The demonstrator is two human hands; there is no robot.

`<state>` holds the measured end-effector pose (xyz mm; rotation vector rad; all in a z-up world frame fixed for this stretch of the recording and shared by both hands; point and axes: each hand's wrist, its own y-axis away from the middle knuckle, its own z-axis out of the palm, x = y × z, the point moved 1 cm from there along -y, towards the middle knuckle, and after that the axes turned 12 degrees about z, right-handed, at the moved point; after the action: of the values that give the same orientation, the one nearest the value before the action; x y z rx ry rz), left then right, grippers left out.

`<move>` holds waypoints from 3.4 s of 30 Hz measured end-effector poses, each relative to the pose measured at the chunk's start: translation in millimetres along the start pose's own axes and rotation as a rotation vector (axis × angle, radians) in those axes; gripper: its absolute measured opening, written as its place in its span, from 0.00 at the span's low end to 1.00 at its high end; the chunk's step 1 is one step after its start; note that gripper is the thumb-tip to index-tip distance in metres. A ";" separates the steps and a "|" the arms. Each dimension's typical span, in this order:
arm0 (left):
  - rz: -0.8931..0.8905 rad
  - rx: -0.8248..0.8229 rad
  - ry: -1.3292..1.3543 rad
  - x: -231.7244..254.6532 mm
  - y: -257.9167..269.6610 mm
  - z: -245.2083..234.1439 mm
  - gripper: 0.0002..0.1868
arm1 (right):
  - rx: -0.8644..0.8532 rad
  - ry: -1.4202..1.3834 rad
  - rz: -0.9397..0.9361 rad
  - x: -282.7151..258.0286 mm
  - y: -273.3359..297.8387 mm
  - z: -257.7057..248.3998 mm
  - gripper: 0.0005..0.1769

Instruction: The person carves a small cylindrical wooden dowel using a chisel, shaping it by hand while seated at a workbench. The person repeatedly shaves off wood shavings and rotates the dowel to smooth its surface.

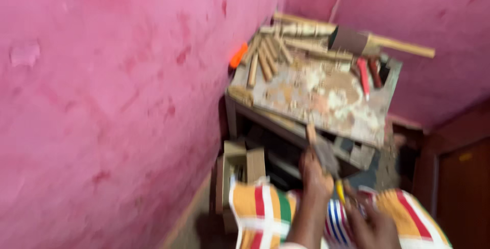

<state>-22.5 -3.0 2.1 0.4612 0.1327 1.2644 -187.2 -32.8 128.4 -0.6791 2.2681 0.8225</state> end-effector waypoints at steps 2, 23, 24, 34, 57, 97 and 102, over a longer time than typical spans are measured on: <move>-0.014 -0.024 0.035 -3.8 12.0 -17.1 0.13 | -0.041 0.025 0.037 25.7 7.7 1.4 0.28; -0.023 0.129 -0.121 8.5 -23.2 -20.0 0.11 | 0.068 -0.206 -0.074 164.5 -26.1 31.1 0.24; -0.069 0.124 -0.138 5.2 -21.6 -20.8 0.12 | 0.039 -0.276 0.100 171.0 -20.3 27.0 0.25; 0.000 0.183 -0.166 10.2 -14.9 -17.2 0.10 | 0.014 -0.225 0.125 153.4 -16.1 18.5 0.24; 0.305 -0.147 -0.761 78.8 68.1 66.4 0.28 | 0.025 -0.580 0.257 34.5 34.3 -35.9 0.26; 0.100 0.041 -0.478 39.0 78.9 53.0 0.22 | -0.063 -0.315 0.324 11.3 35.5 -12.5 0.24; 0.063 0.107 -0.392 42.0 68.6 49.8 0.26 | -0.076 -0.295 0.340 13.0 33.6 -9.0 0.24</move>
<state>-53.2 38.8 81.2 0.8018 -0.1474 1.2092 -220.7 -19.7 137.3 -0.1847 2.1143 1.0954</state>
